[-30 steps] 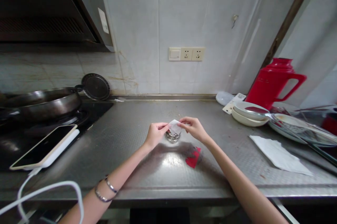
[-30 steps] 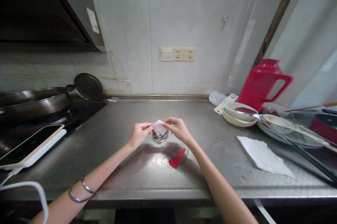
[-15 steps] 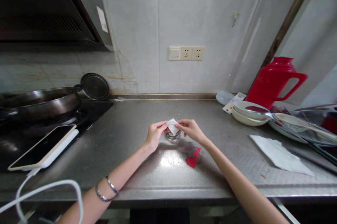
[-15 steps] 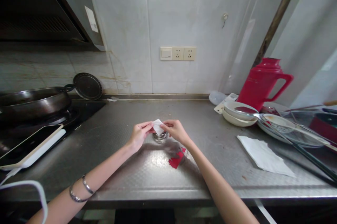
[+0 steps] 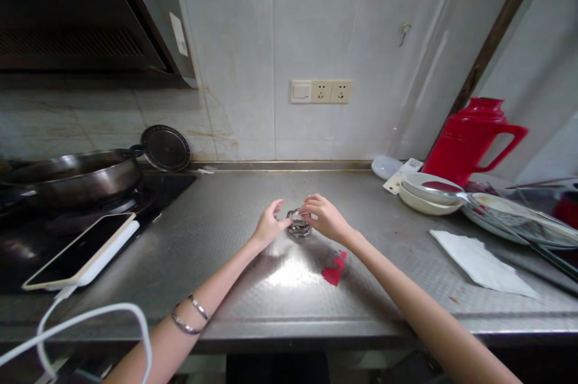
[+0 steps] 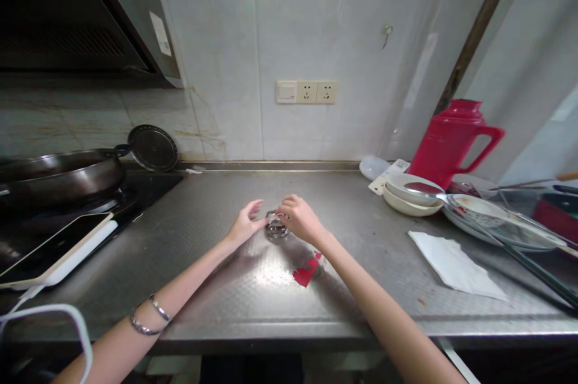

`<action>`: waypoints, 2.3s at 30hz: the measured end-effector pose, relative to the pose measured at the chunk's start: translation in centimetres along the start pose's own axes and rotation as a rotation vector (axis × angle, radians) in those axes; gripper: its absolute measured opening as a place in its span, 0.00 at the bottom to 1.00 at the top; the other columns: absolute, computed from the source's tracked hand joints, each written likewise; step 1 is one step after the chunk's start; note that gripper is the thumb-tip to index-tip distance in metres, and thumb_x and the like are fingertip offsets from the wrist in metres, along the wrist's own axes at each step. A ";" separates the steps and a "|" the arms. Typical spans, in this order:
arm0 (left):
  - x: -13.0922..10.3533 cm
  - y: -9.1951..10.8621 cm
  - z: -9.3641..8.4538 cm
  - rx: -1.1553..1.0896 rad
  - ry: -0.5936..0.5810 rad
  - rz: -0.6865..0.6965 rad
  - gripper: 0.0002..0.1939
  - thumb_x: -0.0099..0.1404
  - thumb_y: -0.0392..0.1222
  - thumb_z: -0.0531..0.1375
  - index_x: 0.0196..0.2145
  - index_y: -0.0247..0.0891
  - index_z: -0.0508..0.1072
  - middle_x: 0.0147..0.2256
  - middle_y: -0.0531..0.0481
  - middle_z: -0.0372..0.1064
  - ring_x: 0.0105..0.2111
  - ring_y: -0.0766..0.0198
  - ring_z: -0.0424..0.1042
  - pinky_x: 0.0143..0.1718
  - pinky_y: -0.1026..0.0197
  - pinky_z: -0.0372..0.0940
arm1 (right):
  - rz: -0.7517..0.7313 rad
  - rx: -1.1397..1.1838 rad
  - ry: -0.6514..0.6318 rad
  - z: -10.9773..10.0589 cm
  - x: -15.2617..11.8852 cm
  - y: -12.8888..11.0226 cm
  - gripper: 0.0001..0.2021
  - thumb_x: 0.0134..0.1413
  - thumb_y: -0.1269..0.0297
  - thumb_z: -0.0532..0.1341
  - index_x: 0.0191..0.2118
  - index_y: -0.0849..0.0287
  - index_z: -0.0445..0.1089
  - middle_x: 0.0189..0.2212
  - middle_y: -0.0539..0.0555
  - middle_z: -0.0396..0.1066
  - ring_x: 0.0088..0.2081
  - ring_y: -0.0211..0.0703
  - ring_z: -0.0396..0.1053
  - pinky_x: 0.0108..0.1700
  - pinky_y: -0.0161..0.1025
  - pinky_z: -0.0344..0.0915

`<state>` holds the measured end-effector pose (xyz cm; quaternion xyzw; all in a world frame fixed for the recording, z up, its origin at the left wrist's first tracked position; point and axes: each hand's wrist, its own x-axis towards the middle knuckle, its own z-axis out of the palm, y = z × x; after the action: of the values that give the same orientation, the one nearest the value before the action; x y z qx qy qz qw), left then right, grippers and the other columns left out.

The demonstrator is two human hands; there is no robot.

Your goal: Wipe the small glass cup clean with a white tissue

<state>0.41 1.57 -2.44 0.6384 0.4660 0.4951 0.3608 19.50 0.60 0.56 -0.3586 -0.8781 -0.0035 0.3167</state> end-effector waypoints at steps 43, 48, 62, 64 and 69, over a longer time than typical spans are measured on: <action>0.4 -2.2 1.1 0.187 -0.356 0.125 0.26 0.44 0.45 0.68 0.40 0.35 0.69 0.30 0.52 0.71 0.30 0.64 0.68 0.31 0.65 0.60 | -0.179 -0.356 -0.576 -1.2 2.5 -2.3 0.12 0.60 0.63 0.47 0.42 0.65 0.61 0.25 0.57 0.73 0.28 0.46 0.70 0.51 0.48 0.55; 0.3 -1.9 0.8 0.178 -0.365 0.129 0.27 0.44 0.45 0.68 0.43 0.37 0.70 0.34 0.50 0.73 0.35 0.58 0.71 0.36 0.61 0.63 | -0.004 -0.139 -0.560 -1.5 2.6 -1.9 0.11 0.61 0.63 0.46 0.43 0.61 0.60 0.31 0.57 0.72 0.30 0.45 0.68 0.37 0.40 0.59; 0.2 -1.7 0.7 0.229 -0.375 0.126 0.30 0.45 0.48 0.68 0.46 0.37 0.69 0.41 0.48 0.73 0.41 0.55 0.71 0.43 0.58 0.64 | 0.202 0.097 -0.596 -1.5 2.5 -1.4 0.18 0.63 0.54 0.42 0.42 0.61 0.61 0.30 0.55 0.71 0.27 0.40 0.63 0.30 0.35 0.55; 0.2 -1.7 0.7 0.223 -0.373 0.129 0.31 0.45 0.47 0.68 0.47 0.37 0.68 0.41 0.48 0.73 0.41 0.56 0.72 0.42 0.59 0.64 | 0.154 0.067 -0.621 -1.3 2.5 -1.3 0.20 0.63 0.56 0.41 0.39 0.61 0.65 0.29 0.55 0.71 0.26 0.39 0.62 0.30 0.35 0.55; 0.1 -1.9 0.7 0.261 -0.357 0.124 0.31 0.44 0.49 0.68 0.46 0.36 0.68 0.37 0.49 0.73 0.38 0.57 0.71 0.39 0.60 0.63 | 0.064 -0.024 -0.690 -1.0 2.6 -0.6 0.21 0.64 0.61 0.42 0.32 0.61 0.70 0.28 0.54 0.73 0.28 0.40 0.65 0.38 0.38 0.58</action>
<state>0.60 2.24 -4.31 0.7848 0.4146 0.3308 0.3206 18.27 1.52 2.96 -0.3699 -0.9216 0.1177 -0.0030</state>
